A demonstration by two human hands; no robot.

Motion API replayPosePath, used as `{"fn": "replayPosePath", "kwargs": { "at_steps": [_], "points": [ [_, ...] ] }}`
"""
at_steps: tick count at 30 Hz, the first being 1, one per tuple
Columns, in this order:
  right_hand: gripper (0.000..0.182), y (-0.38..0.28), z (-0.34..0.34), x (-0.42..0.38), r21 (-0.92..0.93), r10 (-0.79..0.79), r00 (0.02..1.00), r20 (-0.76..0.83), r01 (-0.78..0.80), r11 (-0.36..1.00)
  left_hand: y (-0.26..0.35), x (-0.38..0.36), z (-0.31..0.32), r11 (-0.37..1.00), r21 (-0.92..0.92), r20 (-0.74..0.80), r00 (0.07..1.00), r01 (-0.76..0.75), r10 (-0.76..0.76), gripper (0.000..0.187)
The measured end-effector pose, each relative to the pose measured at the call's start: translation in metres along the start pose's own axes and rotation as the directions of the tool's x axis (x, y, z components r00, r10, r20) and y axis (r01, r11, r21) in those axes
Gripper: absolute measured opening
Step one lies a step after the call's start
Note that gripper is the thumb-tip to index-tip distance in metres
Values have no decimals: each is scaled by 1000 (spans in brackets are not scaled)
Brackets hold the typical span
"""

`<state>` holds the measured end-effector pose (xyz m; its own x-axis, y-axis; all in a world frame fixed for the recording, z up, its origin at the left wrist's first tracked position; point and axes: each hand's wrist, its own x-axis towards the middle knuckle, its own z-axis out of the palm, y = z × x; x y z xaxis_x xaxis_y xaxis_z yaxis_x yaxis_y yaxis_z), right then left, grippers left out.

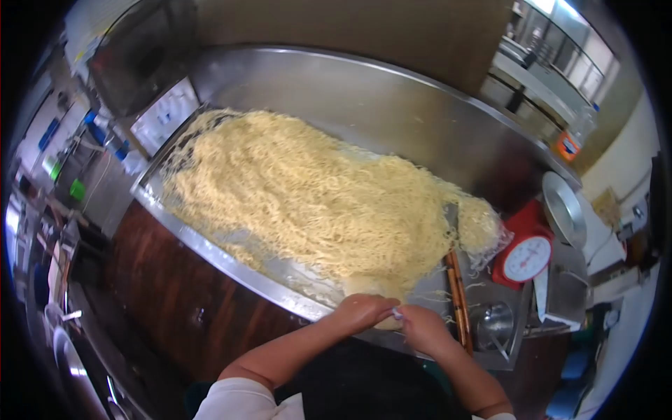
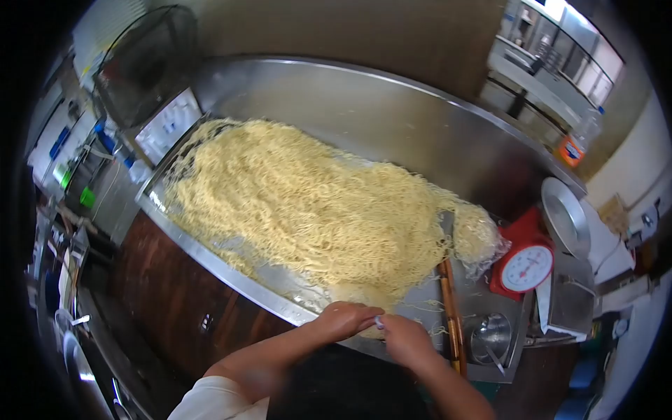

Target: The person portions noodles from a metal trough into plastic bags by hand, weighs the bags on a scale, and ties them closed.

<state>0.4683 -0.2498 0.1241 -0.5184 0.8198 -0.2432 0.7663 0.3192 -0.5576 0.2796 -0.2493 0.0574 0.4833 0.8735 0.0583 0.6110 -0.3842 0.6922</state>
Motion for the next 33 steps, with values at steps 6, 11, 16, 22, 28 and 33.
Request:
{"fn": "replayPosePath", "kwargs": {
  "at_steps": [6,11,16,22,28,33],
  "points": [
    [17,-6,-15,-29,315,-86,996,6,80,946,28,-6,23,914,-399,-130,982,77,-140,18],
    [18,3,-7,-32,803,-207,976,69,69,591,77,-54,23,755,-630,-296,843,180,-449,29],
    [14,-7,20,-3,796,-265,964,31,136,590,122,-160,37,526,-809,-375,457,263,-806,43],
    [11,-37,87,-20,682,-375,835,402,0,731,124,-331,118,563,-772,-626,-511,296,-590,20],
    [11,-123,154,-56,539,-480,627,613,113,835,222,-483,63,942,-335,-372,-914,-28,-160,22],
    [22,-220,188,-90,228,-690,362,627,761,607,259,-555,8,978,-148,-684,-729,146,5,57]
  ]
}}
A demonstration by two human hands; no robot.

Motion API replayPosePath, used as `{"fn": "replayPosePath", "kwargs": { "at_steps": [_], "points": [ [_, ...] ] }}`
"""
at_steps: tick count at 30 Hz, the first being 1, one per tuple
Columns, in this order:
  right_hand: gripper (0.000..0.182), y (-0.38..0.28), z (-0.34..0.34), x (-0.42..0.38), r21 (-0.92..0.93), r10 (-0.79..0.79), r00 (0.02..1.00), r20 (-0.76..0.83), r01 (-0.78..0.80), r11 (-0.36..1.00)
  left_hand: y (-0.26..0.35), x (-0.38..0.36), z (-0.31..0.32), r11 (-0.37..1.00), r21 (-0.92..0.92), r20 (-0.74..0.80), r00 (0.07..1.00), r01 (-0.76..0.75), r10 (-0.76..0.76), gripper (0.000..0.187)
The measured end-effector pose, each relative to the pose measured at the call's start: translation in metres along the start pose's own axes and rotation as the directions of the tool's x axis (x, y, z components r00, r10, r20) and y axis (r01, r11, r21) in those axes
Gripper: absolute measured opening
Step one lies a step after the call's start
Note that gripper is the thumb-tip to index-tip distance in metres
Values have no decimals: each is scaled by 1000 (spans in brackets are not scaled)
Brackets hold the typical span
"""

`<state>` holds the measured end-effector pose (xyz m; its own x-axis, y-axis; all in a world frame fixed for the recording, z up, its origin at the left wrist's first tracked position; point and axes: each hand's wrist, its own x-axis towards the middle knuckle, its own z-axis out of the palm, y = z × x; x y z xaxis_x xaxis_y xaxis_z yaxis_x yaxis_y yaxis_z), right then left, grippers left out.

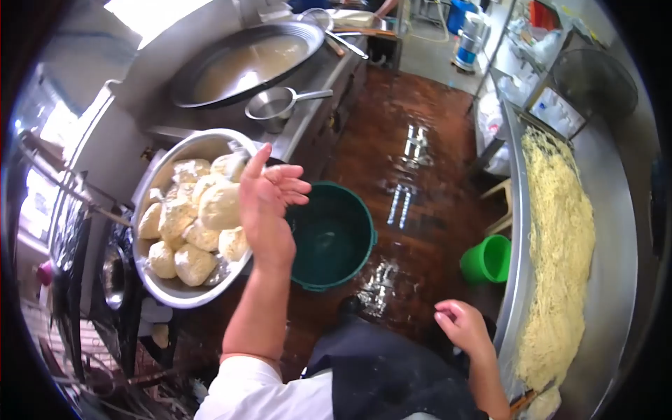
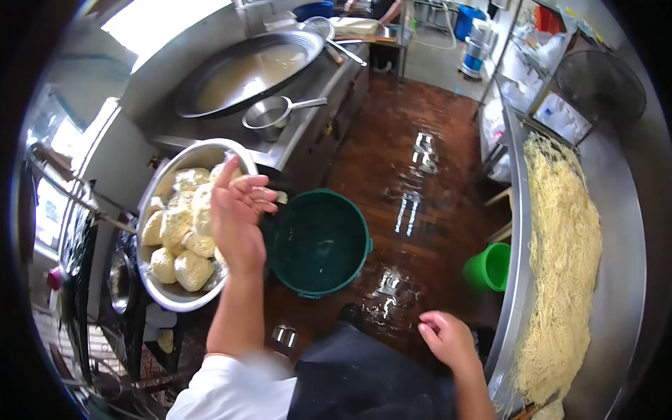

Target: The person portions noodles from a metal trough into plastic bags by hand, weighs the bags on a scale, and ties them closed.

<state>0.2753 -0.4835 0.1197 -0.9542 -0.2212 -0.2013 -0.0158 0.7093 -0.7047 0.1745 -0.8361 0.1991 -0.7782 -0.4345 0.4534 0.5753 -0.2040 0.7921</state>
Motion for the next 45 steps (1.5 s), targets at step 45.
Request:
{"fn": "replayPosePath", "kwargs": {
  "at_steps": [45],
  "points": [
    [36,238,-303,324,703,794,397,-461,-383,600,-597,444,855,1000,-24,691,723,10,9,44]
  ]
}}
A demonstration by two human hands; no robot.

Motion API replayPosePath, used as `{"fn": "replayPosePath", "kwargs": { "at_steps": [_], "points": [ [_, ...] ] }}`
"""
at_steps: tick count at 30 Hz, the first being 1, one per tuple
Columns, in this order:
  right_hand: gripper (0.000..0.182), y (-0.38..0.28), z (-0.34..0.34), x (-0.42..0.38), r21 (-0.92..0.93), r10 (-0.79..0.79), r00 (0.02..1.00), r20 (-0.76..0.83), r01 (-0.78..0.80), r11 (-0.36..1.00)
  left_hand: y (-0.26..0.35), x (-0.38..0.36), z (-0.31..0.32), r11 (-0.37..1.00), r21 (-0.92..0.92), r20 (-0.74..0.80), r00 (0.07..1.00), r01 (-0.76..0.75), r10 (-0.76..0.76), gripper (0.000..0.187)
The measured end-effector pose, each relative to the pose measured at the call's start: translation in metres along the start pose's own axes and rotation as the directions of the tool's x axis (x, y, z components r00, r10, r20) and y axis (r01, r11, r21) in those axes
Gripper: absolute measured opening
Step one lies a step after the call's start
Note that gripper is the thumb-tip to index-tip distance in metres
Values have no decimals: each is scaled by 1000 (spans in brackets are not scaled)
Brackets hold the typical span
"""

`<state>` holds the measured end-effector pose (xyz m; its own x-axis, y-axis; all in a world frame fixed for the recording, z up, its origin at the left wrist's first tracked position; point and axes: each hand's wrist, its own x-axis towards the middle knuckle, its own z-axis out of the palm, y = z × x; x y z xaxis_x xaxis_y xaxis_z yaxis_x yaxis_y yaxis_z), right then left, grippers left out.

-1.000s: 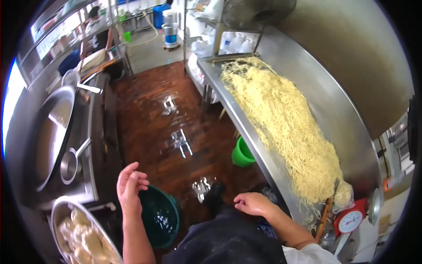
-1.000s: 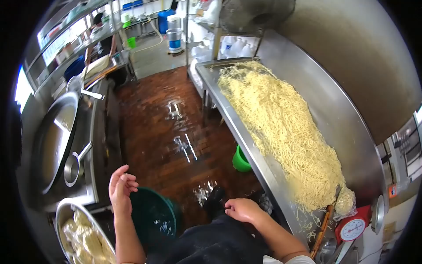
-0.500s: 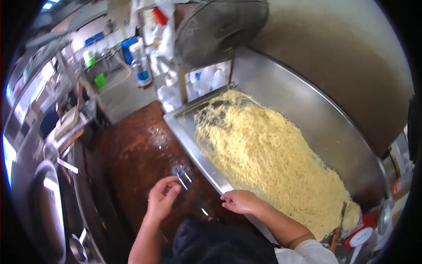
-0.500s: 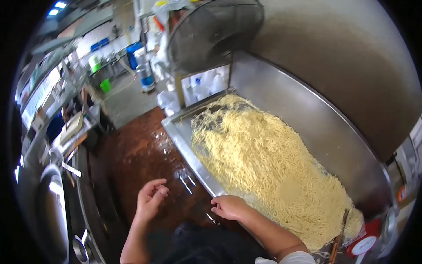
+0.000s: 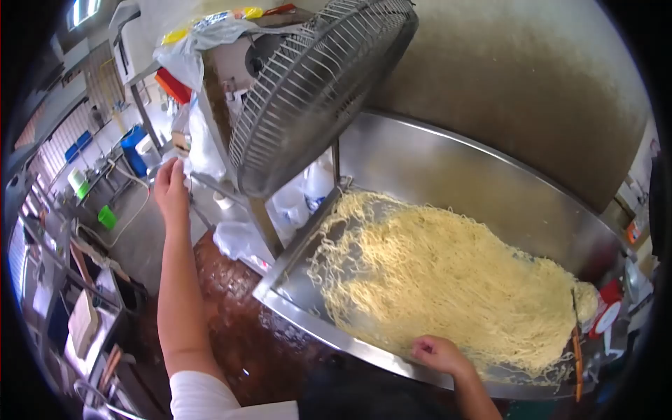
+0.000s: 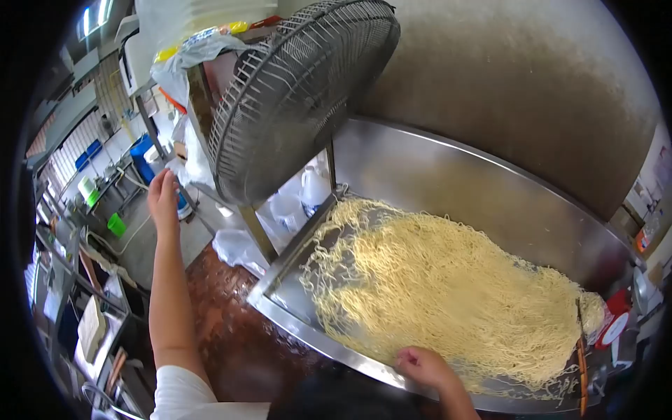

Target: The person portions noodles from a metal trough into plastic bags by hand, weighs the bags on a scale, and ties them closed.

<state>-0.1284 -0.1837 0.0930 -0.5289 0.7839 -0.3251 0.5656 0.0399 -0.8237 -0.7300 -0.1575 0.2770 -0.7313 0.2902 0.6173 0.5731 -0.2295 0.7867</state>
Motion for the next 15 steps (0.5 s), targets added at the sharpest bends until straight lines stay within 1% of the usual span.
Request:
{"fn": "replayPosePath", "kwargs": {
  "at_steps": [1,3,4,5,7,8,10,11,12,13,15],
  "points": [
    [36,-7,11,3,5,10,1000,22,-10,1000,-24,37,12,985,104,31,990,-140,138,48],
    [36,-17,30,5,10,43,996,74,-44,999,-30,76,40,905,399,41,989,-148,144,59],
    [37,-24,34,2,-72,89,992,86,-83,994,-19,82,51,843,514,68,987,-161,148,71],
    [36,-25,37,-2,-54,131,989,64,-127,990,-28,95,60,768,607,109,979,-205,175,79],
    [35,-15,43,-13,-20,210,977,21,-209,978,-56,116,73,640,699,226,948,-319,225,84],
    [35,-9,45,-20,105,271,963,-10,-269,958,-70,122,78,658,687,210,951,-310,229,82],
    [32,-3,49,-32,120,340,924,-174,-323,939,-77,124,86,684,665,184,954,-299,238,80],
    [32,2,53,-38,135,371,895,-249,-347,928,-80,124,88,688,655,164,947,-313,275,73],
    [31,7,57,-43,277,401,877,-266,-329,903,-62,117,89,691,644,143,939,-329,314,66],
    [31,20,64,-48,297,407,863,-298,-322,899,-53,115,90,694,633,118,929,-343,351,60],
    [30,41,78,-56,322,421,831,-364,-311,894,-60,134,92,658,620,65,864,-428,500,47]
  ]
}}
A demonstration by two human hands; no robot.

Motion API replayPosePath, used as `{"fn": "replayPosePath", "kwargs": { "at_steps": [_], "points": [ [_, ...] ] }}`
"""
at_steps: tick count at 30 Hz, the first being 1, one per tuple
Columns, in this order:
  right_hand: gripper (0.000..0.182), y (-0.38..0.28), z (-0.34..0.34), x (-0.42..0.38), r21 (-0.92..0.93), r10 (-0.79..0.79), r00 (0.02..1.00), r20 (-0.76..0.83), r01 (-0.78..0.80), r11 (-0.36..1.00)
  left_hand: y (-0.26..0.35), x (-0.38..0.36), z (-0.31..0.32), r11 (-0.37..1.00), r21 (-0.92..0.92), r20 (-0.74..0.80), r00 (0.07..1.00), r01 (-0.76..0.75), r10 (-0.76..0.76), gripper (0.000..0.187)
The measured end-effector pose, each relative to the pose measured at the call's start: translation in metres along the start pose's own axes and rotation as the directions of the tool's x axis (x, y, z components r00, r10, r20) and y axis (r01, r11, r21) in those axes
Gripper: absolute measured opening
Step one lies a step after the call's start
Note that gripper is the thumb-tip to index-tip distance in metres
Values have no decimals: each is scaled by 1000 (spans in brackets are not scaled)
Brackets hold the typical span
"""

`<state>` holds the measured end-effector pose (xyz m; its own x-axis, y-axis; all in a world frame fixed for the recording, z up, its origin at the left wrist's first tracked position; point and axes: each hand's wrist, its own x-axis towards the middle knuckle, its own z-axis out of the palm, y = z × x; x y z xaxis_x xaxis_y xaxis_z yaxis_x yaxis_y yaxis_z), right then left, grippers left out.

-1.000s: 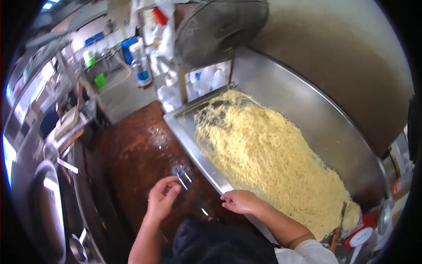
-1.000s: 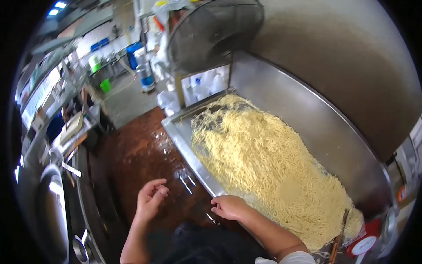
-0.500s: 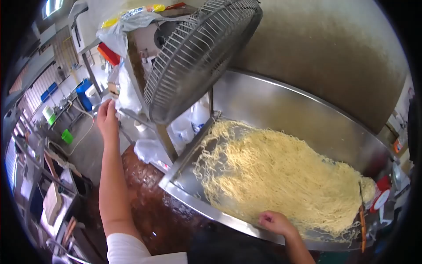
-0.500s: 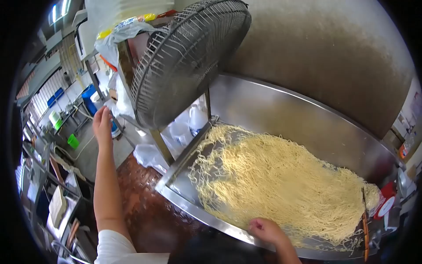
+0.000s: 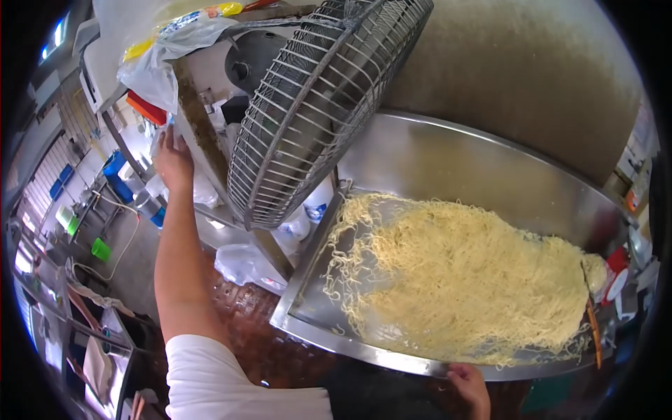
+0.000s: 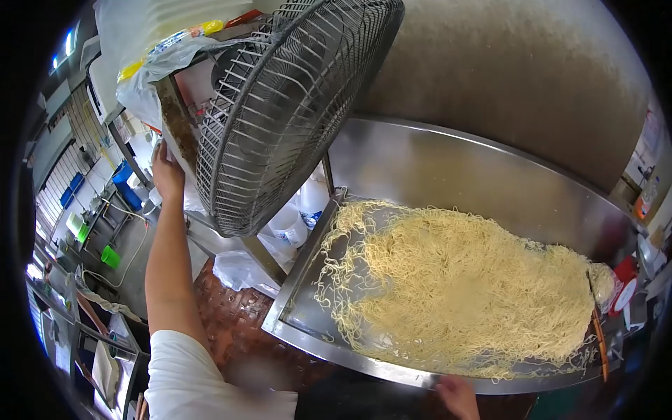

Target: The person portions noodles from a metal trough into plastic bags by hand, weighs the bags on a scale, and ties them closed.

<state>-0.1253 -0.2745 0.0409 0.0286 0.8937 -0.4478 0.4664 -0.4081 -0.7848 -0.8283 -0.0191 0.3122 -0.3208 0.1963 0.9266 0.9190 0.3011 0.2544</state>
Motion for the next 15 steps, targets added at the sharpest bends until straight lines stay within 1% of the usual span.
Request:
{"fn": "replayPosePath", "kwargs": {
  "at_steps": [1,3,4,6,7,8,10,11,13,15],
  "points": [
    [30,-2,2,-3,20,14,999,35,-15,1000,-5,8,6,999,-4,-72,997,-42,41,42],
    [31,-8,9,-12,64,47,994,103,-54,996,-11,32,14,965,-226,-85,985,130,-152,42],
    [32,-11,11,-14,1,40,993,109,-40,999,-10,45,14,919,-334,-69,967,208,-244,44],
    [34,-28,9,-9,-124,28,993,119,-13,992,-6,74,2,840,-390,-73,896,378,-437,44],
    [35,-54,8,-14,-173,12,995,100,6,985,-35,91,22,774,-505,-68,877,382,-477,42],
    [35,-58,7,-11,-186,-16,994,104,35,982,-44,101,22,727,-531,-35,846,435,-532,42],
    [36,-55,3,-1,-218,-76,991,109,98,971,-52,112,15,666,-560,19,812,492,-583,41],
    [36,-62,1,0,-204,-77,992,103,97,974,-60,117,14,657,-568,40,814,496,-580,41],
    [36,-78,-4,-2,-185,-71,993,91,86,979,-76,120,5,642,-588,62,819,492,-570,40],
    [35,-96,-7,-7,-170,-62,995,74,74,983,-81,107,-21,654,-618,27,843,436,-537,40]
  ]
}}
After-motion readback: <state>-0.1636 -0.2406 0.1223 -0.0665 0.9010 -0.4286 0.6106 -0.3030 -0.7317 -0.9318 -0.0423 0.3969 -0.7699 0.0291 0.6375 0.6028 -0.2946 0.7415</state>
